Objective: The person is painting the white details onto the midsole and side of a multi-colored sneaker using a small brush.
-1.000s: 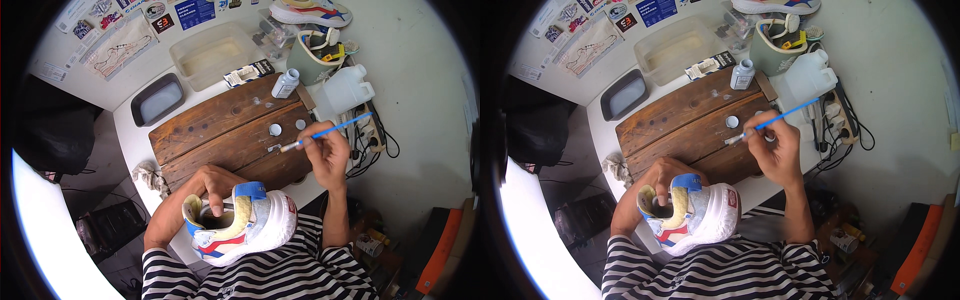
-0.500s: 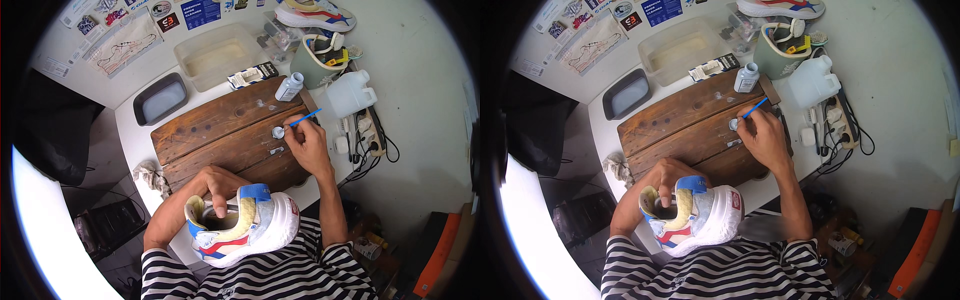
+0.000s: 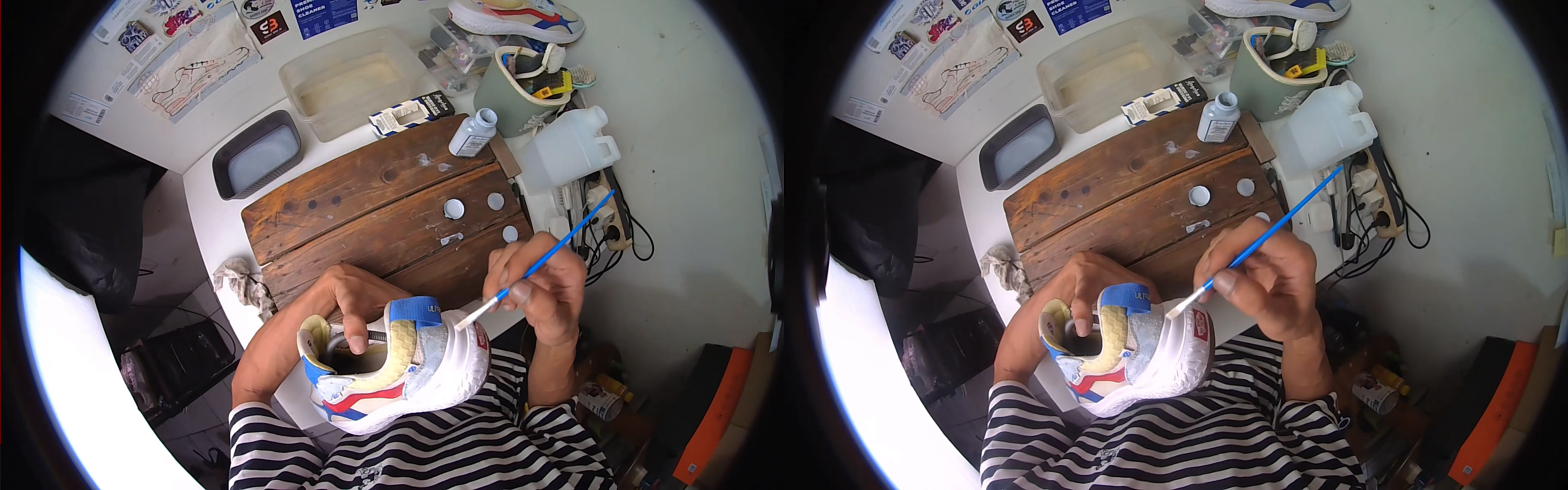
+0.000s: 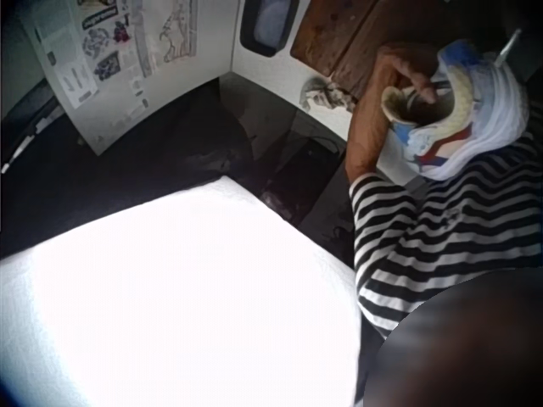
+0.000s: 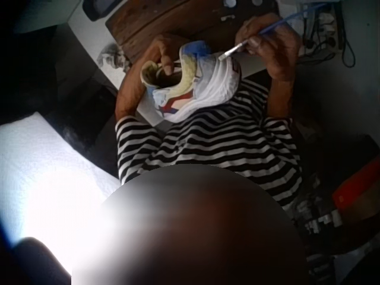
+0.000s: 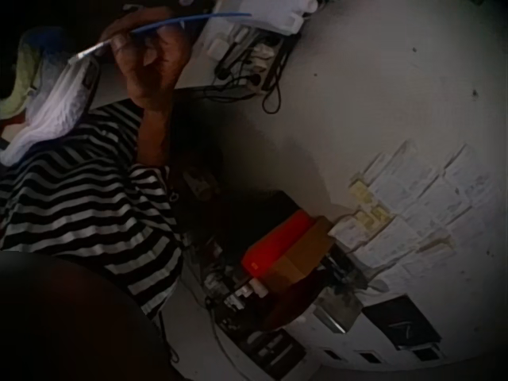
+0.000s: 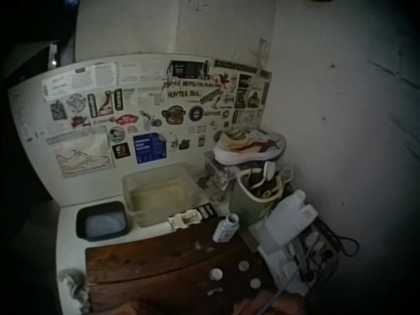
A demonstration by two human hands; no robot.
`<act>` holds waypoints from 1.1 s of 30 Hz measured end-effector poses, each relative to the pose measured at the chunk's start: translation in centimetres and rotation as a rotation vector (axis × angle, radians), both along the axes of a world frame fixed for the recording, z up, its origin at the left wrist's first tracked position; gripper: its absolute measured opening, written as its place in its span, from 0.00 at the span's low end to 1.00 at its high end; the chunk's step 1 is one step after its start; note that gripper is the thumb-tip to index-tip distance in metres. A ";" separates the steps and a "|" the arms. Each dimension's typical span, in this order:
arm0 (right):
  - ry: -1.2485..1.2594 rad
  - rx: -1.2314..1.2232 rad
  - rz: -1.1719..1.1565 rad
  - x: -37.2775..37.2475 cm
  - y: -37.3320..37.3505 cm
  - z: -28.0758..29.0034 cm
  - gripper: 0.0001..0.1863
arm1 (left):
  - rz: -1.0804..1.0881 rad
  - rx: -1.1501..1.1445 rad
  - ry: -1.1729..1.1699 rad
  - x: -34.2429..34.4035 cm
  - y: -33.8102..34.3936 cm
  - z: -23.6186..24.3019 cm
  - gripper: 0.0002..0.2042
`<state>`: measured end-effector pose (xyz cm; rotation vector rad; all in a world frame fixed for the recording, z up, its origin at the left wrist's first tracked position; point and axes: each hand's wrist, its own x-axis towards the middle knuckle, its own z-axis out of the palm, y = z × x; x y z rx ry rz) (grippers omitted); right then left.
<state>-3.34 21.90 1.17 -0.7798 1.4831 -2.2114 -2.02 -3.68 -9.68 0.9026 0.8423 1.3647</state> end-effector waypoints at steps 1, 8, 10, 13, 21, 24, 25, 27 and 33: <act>0.014 -0.027 0.042 0.3 -0.2 0.1 0.05 | -0.002 0.000 0.000 0.0 -0.1 0.5 0.58; 0.063 -0.005 0.099 0.7 -0.7 -0.1 0.06 | 0.034 -0.087 -0.011 0.1 -0.1 1.1 0.61; 0.085 0.025 0.086 0.5 -0.5 -0.2 0.06 | 0.021 -0.066 -0.008 0.0 -0.1 0.8 0.61; 0.015 0.038 0.035 0.4 -0.2 -0.2 0.06 | 0.041 -0.073 0.050 -0.2 -0.1 0.6 0.61; 0.152 0.045 0.047 0.4 -0.8 0.0 0.06 | 0.055 0.048 0.008 0.0 -0.2 -0.3 0.50; 0.145 0.017 0.046 0.5 -0.9 0.3 0.06 | 0.169 0.090 0.037 0.4 -0.4 -0.1 0.50; 0.193 -0.010 0.059 0.5 -1.0 0.4 0.06 | 0.167 0.092 0.035 0.4 -0.6 0.8 0.50; 0.236 0.015 0.082 0.4 -0.7 0.4 0.06 | 0.135 -0.166 -0.118 0.1 -0.7 3.6 0.50; 0.103 0.042 0.021 0.5 -1.1 0.6 0.05 | 0.138 0.066 -0.034 0.4 -0.2 1.1 0.50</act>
